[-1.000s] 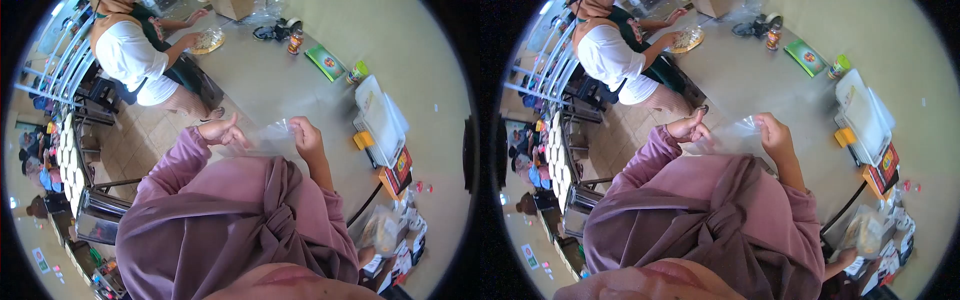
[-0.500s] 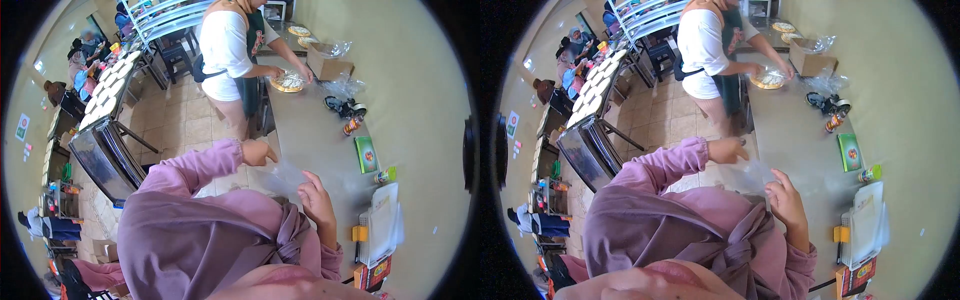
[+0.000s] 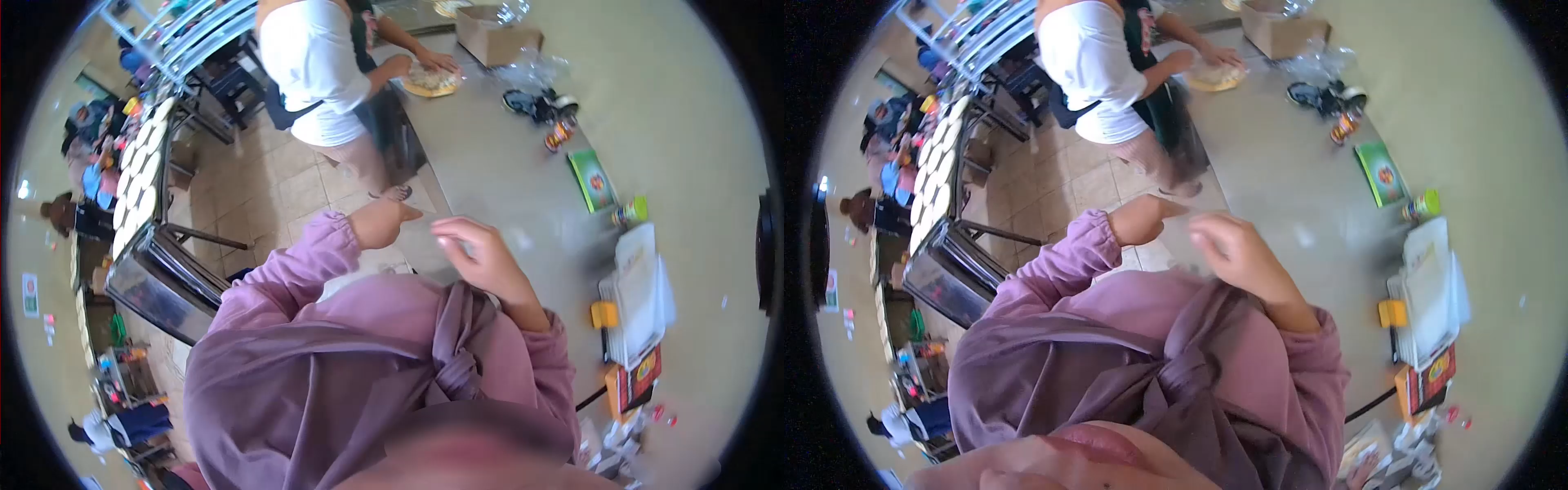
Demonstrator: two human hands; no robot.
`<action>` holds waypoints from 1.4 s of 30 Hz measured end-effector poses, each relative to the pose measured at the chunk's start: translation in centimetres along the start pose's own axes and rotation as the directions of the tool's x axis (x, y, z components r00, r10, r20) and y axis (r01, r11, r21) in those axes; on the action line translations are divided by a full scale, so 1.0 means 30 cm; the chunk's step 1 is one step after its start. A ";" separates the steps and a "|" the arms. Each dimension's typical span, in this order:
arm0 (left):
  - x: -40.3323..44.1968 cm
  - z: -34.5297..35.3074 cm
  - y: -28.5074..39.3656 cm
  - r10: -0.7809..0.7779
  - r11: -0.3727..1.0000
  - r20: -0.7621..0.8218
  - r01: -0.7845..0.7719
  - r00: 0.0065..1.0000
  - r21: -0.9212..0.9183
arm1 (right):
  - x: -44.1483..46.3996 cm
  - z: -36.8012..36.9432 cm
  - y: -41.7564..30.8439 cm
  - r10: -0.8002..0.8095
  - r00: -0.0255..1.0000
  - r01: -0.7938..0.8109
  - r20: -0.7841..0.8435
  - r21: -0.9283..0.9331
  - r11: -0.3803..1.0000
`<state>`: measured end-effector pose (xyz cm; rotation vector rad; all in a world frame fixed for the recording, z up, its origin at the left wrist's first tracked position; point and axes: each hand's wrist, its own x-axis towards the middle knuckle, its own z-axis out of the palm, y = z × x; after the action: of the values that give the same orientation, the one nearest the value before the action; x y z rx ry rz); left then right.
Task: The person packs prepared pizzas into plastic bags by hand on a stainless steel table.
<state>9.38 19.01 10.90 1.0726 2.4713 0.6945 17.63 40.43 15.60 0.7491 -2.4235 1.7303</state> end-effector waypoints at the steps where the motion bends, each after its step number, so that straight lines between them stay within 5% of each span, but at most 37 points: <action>1: 0.009 -0.010 0.010 0.032 0.999 0.049 -0.031 0.998 -0.011 | 0.023 0.062 0.076 0.131 0.986 -0.117 0.101 -0.139 0.983; 3: 0.010 -0.056 0.040 0.050 0.998 0.024 -0.049 0.998 -0.044 | 0.062 0.142 0.196 0.271 0.943 -0.212 0.192 -0.280 0.936; 5: 0.008 -0.042 -0.002 0.102 0.994 -0.038 -0.104 0.994 -0.035 | 0.073 0.181 0.258 0.642 0.761 -0.476 0.092 -0.593 0.649; 9: -0.016 -0.017 -0.125 0.211 0.971 -0.133 -0.191 0.968 0.143 | 0.050 0.249 0.368 0.700 0.695 -0.490 0.161 -0.607 0.626; 10: -0.025 -0.012 -0.155 0.221 0.969 -0.114 -0.205 0.969 0.137 | 0.056 0.254 0.365 0.669 0.671 -0.423 0.321 -0.575 0.700; 11: -0.032 -0.008 -0.183 0.180 0.978 -0.069 -0.171 0.981 0.116 | 0.064 0.256 0.361 0.616 0.633 -0.360 0.469 -0.526 0.770; 15: -0.043 -0.027 -0.247 -0.016 0.998 0.126 0.008 0.992 0.067 | 0.127 0.249 0.301 0.600 0.648 -0.410 0.469 -0.449 0.794; 17: -0.050 -0.021 -0.293 -0.006 0.999 0.164 0.012 0.986 -0.035 | 0.153 0.249 0.289 0.436 0.702 -0.430 0.563 -0.153 0.890; 19: -0.061 -0.011 -0.348 0.001 0.991 0.204 0.027 0.979 -0.134 | 0.162 0.236 0.272 0.250 0.795 -0.466 0.553 0.292 0.835; 20: -0.068 -0.002 -0.374 0.016 0.969 0.217 0.039 0.976 -0.244 | 0.153 0.217 0.250 0.258 0.810 -0.564 0.527 0.575 0.593; 21: -0.072 0.003 -0.392 0.032 0.934 0.231 0.053 0.972 -0.352 | 0.127 0.212 0.276 0.235 0.879 -0.476 0.414 0.751 0.457; 24: -0.087 -0.037 -0.388 -0.005 0.927 0.271 0.107 0.963 -0.360 | 0.067 0.155 0.331 0.392 0.920 -0.118 0.006 0.957 0.264; 27: -0.099 -0.044 -0.435 0.083 0.956 0.269 0.000 0.960 -0.294 | -0.067 0.138 0.524 0.702 0.636 0.244 -0.322 0.946 0.213; 28: -0.103 -0.036 -0.468 0.097 0.955 0.282 -0.010 0.954 -0.295 | -0.078 0.147 0.572 0.707 0.623 0.257 -0.335 0.941 0.220; 30: -0.115 -0.012 -0.542 0.046 0.965 0.275 0.028 0.960 -0.259 | -0.098 0.169 0.649 0.939 0.077 0.272 -0.334 0.913 0.303; 33: -0.121 -0.045 -0.564 -0.031 0.928 0.275 0.129 0.961 -0.349 | -0.062 0.210 0.762 0.955 0.091 0.255 -0.283 0.933 0.252; 38: -0.144 -0.073 -0.619 -0.027 0.961 0.204 0.081 0.979 -0.264 | 0.108 0.207 0.941 0.937 0.074 0.249 -0.343 0.916 0.315; 40: -0.170 -0.064 -0.652 -0.045 0.951 0.180 0.098 0.983 -0.294 | 0.182 0.172 0.909 0.952 -0.075 0.102 -0.298 0.947 0.305; 42: -0.191 -0.058 -0.678 -0.047 0.940 0.117 0.083 0.992 -0.330 | 0.225 0.155 0.884 0.947 -0.072 0.079 -0.313 0.945 0.318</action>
<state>0.54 2.16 1.55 0.8703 2.1837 0.9674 1.44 40.45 -6.96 -1.4699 -0.7472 2.2641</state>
